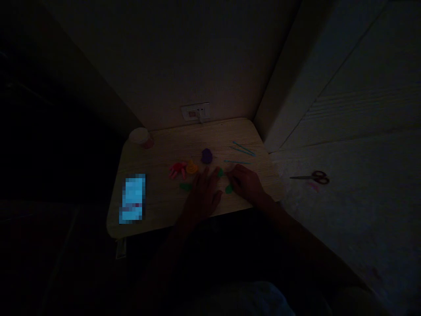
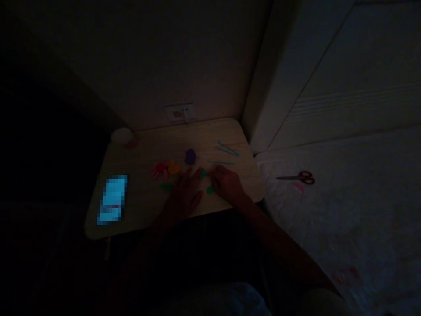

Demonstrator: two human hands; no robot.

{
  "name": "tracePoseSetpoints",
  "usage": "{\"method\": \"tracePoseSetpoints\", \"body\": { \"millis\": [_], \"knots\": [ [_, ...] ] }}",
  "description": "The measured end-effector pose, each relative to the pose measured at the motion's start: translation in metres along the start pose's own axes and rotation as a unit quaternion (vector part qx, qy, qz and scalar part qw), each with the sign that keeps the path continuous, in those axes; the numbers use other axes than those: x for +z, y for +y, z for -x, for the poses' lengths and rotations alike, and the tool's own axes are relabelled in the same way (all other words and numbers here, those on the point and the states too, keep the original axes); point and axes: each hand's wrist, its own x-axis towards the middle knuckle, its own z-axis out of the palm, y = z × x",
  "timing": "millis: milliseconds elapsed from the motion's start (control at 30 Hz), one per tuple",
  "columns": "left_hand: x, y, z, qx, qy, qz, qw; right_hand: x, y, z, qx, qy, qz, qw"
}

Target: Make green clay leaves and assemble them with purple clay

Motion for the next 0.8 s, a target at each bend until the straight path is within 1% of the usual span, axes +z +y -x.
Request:
{"method": "tracePoseSetpoints", "body": {
  "millis": [233,467,600,800],
  "knots": [
    [-0.0006,-0.0001,-0.0006,-0.004,-0.006,0.0,1.0,-0.0015,-0.001,-0.0003,-0.009,-0.005,0.015,1.0],
    [0.0022,-0.0018,0.0004,0.0,0.001,0.005,1.0,-0.0038,-0.0019,0.0009,-0.012,-0.013,0.009,1.0],
    [0.0011,-0.001,0.0004,-0.002,0.009,0.009,1.0,-0.0028,-0.0021,0.0012,-0.01,-0.017,0.024,0.999],
    [0.0005,-0.0006,0.0003,0.001,0.003,-0.007,1.0,-0.0017,-0.0017,0.0011,-0.014,-0.006,0.017,1.0]
  ]
}}
